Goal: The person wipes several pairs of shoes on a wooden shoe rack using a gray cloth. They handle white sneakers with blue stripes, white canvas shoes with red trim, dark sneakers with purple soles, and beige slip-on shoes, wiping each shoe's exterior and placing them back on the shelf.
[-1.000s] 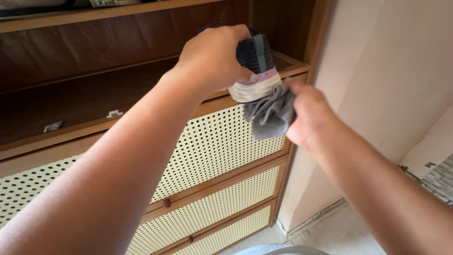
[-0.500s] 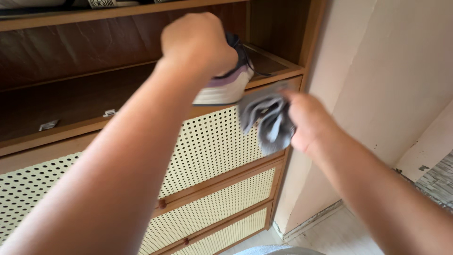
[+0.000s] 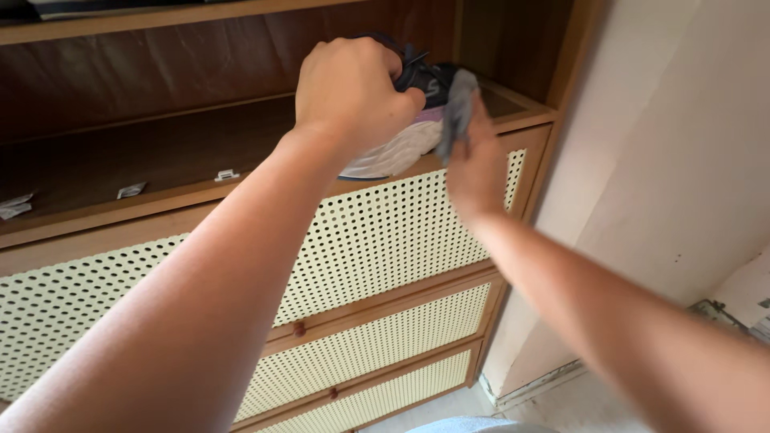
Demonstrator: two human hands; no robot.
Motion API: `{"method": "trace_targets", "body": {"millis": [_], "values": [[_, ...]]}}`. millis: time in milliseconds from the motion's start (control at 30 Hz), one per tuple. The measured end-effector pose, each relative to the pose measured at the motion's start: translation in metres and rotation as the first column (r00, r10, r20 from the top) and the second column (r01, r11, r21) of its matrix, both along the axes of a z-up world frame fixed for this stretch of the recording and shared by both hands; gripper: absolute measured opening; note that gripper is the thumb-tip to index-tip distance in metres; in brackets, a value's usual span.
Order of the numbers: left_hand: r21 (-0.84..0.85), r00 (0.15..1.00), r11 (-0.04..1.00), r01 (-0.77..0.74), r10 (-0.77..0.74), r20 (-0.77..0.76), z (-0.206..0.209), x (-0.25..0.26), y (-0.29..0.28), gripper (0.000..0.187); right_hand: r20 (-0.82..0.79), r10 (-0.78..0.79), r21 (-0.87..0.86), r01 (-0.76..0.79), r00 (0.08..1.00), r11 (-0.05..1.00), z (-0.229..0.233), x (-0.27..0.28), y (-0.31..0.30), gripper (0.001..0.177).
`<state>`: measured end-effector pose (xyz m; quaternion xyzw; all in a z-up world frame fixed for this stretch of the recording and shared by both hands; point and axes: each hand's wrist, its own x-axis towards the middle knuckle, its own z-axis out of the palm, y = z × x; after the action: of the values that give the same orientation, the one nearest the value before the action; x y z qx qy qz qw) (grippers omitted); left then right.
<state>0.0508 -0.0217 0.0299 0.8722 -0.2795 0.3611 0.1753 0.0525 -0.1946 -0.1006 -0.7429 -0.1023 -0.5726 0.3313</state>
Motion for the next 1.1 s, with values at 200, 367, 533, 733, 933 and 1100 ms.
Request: {"method": "trace_targets", "body": {"millis": [200,367,533,733,933,1100], "values": [[0.085,0.952,0.983,0.165,-0.181,0.246,-0.012,0.001,0.027,0.024,-0.381,0.216,0.501,0.004,0.899,0.866,0.036,0.061,-0.085,0.03],[0.26,0.951,0.96,0.108,-0.176,0.254,0.001,-0.017,0.034,0.033,-0.175,0.707,0.814,-0.304,0.685,0.496,0.054,0.058,-0.124,0.032],[0.154,0.923,0.965,-0.213,0.25,-0.291,0.018,-0.025,-0.003,0.069,-0.107,0.701,0.715,-0.435,0.705,0.547,0.039,0.026,-0.088,0.031],[-0.225,0.92,0.968,-0.111,0.015,-0.392,0.018,-0.012,-0.015,0.041,-0.277,0.286,0.706,-0.008,0.917,0.708,0.067,-0.01,-0.081,0.026],[-0.606,0.668,0.784,-0.135,-0.381,-0.64,0.021,0.025,-0.018,0.037,0.347,-0.443,-0.399,0.557,0.827,0.728,0.037,-0.021,0.026,0.031],[-0.617,0.816,0.777,-0.123,-0.274,-0.508,0.002,0.026,-0.019,0.048,-0.003,-0.013,-0.329,0.011,1.0,0.944,0.024,-0.016,-0.035,0.036]]}}
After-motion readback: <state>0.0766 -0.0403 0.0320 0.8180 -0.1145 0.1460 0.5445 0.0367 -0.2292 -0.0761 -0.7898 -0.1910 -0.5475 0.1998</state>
